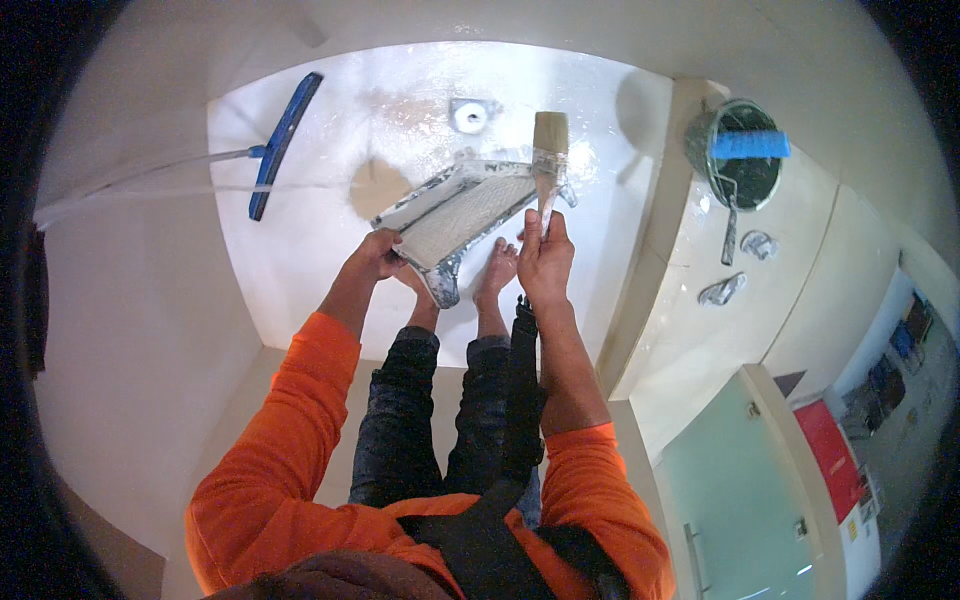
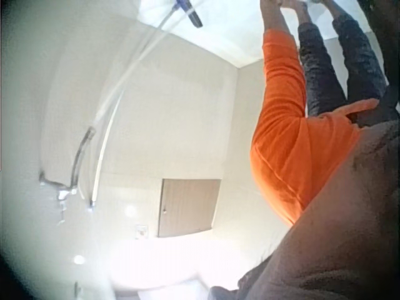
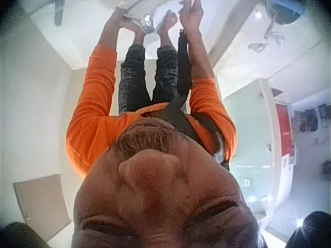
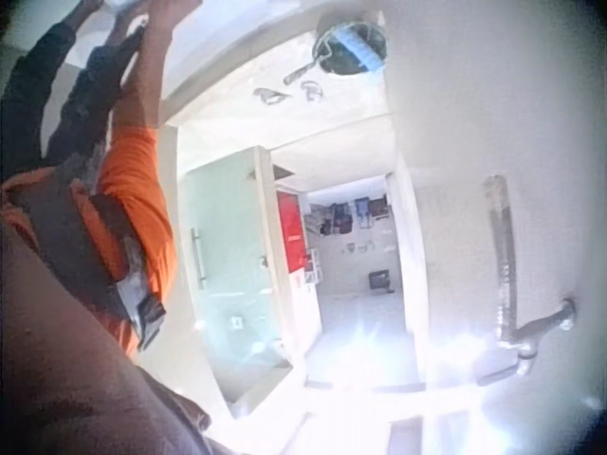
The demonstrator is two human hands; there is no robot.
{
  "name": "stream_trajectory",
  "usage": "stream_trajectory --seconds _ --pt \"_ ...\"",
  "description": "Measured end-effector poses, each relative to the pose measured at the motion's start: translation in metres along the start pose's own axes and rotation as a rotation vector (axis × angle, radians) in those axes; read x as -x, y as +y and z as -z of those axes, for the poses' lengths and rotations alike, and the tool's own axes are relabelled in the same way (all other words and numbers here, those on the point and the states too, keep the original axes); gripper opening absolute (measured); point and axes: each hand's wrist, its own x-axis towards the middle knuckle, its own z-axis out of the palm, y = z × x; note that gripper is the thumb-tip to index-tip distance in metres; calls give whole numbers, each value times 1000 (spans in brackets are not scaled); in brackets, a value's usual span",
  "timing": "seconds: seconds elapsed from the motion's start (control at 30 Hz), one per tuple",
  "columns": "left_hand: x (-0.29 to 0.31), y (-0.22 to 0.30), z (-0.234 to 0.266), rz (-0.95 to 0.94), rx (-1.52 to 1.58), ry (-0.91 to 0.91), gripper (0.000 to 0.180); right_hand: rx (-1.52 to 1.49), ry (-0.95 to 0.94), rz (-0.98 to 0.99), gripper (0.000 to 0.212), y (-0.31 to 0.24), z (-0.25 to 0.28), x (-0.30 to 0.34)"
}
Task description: The person rinses a blue sponge under running water, scrubs a metal paint tray with a brush, and then uses a squeegee to clear water from the shower floor.
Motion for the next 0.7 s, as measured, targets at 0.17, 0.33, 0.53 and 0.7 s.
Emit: stream_trajectory --seconds 0.17,0.33,0.53,0.7 --pt "48 -10 -89 -184 -349 80 49 232 91 -31 39 28 53 22" --pt "67 -30 -149 -345 -491 61 58 434 100 -38 35 84 83 53" --pt "65 -32 -153 -275 -493 -124 60 28 297 -449 28 110 49 83" --pt "63 -33 -155 -165 -515 -195 55 -562 567 -496 19 130 13 103"
